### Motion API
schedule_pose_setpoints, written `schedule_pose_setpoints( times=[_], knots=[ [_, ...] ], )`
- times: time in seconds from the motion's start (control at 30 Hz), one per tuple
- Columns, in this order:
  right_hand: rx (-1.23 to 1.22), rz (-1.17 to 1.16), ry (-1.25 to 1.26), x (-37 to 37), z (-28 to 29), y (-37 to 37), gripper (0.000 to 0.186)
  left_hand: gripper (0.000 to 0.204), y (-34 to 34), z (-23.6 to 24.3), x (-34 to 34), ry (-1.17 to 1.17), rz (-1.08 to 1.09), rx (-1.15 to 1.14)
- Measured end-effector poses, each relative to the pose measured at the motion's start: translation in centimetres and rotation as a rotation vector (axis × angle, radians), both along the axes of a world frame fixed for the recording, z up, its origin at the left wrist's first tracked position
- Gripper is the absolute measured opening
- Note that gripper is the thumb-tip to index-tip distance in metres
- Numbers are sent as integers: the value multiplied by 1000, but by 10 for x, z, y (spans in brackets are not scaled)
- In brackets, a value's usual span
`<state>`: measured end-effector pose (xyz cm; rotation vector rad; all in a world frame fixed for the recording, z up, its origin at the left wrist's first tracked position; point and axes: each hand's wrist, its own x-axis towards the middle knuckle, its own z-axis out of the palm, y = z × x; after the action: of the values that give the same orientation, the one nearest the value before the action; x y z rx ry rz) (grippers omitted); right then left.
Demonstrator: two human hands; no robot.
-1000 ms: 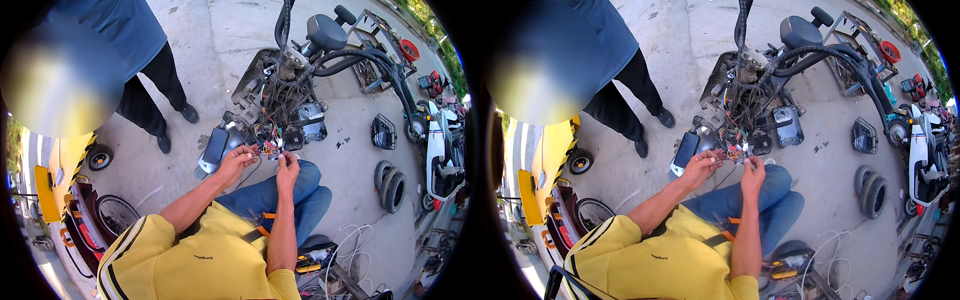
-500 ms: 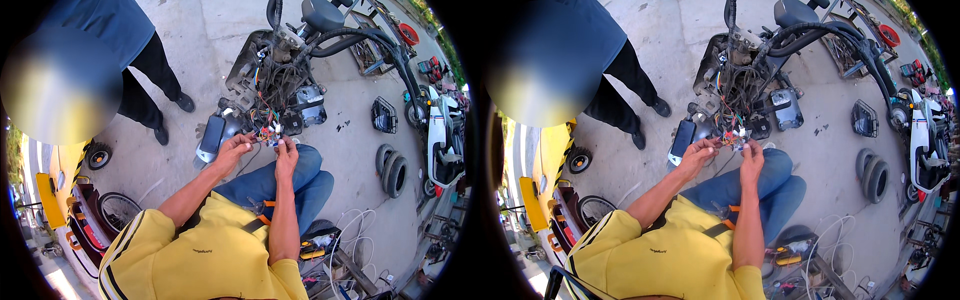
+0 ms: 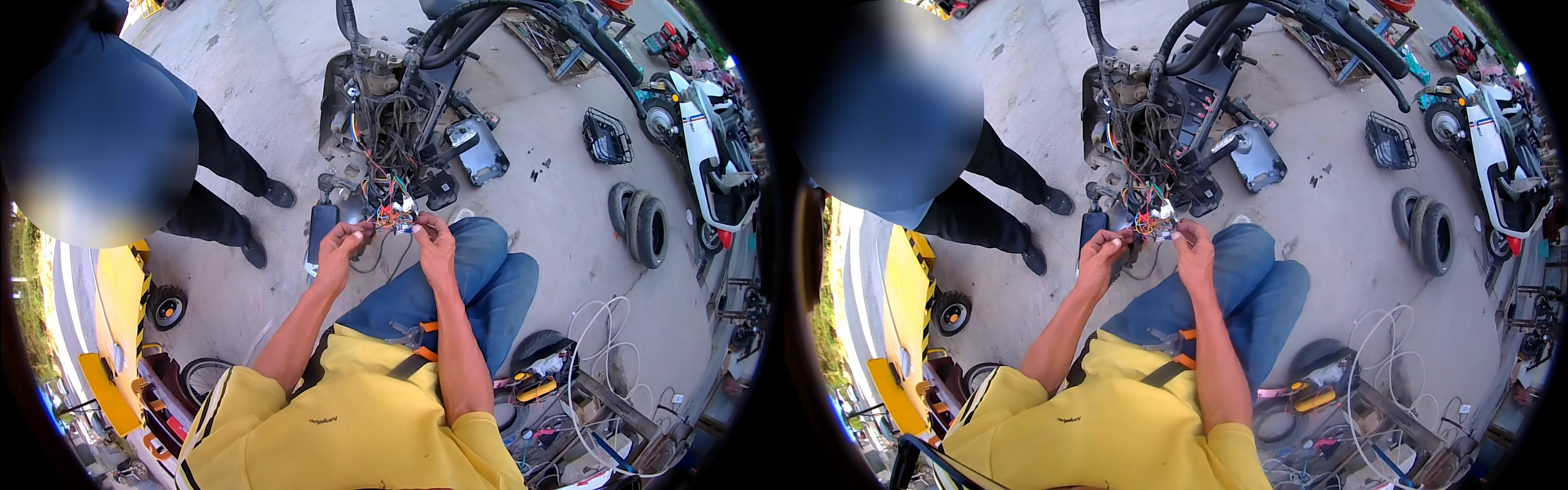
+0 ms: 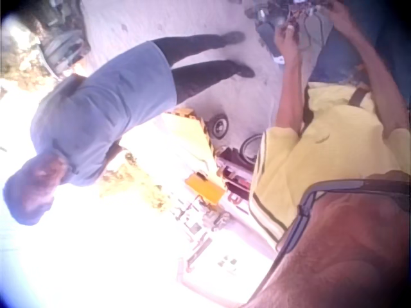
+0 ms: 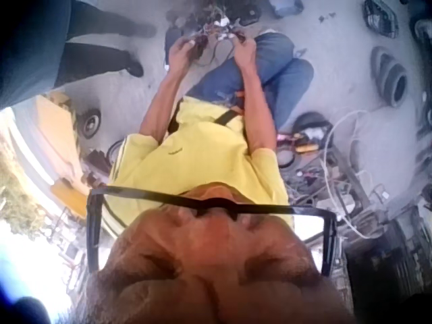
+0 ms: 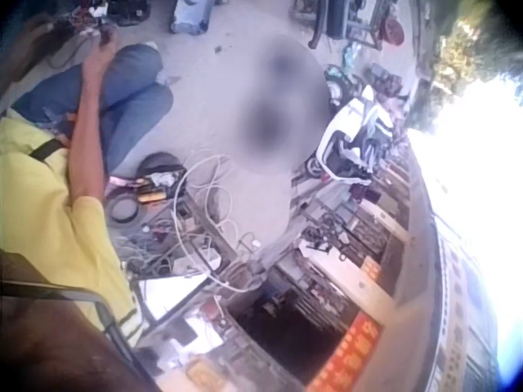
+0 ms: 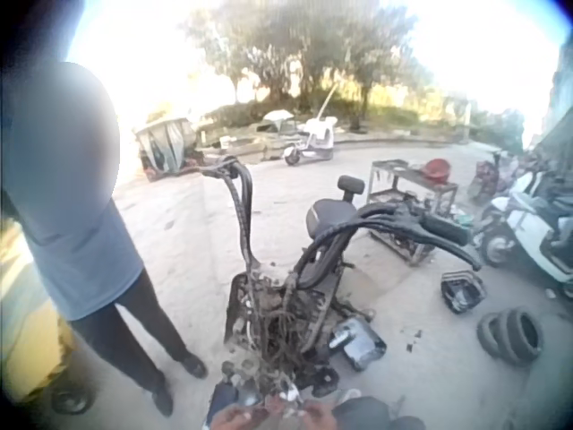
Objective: The person sits on the ground and uses pliers to strip and twist wires on a scooter's exposed wiring harness. They repeatedly cut insulation, twist wire ends, and adjust connections within the harness.
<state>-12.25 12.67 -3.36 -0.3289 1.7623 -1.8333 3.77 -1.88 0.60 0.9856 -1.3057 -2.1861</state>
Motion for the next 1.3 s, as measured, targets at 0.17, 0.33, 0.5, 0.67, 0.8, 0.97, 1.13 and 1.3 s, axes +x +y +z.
schedule_pose_setpoints(
  times=[0.17, 0.33, 0.5, 0.67, 0.8, 0.97, 1.13, 1.3],
  knots=[
    [35, -26, 1, -2, 3, 1, 32, 12, 2, 0, 3, -15, -20, -58],
    [13, -41, -16, -4, 4, 3, 34, 13, 5, 0, 6, -53, -47, -127],
    [-78, 14, -83, -12, 3, 12, 34, 14, 6, 4, 5, -64, -23, -164],
    [-159, 9, -157, -15, 11, 19, 36, 15, 3, 11, 4, -61, 24, -91],
    [-187, 20, -195, -18, 15, 22, 37, 14, 6, 18, 2, -78, 24, -94],
    [-276, 51, -177, -12, 21, 21, 41, 11, 6, 19, -3, 85, 12, 117],
    [-277, 66, -26, -5, 6, 17, 41, 10, 4, 10, -5, 159, -19, 350],
    [-24, 79, 323, 2, 26, 14, 33, 8, 6, 4, -6, 226, 1, 417]
  ],
)
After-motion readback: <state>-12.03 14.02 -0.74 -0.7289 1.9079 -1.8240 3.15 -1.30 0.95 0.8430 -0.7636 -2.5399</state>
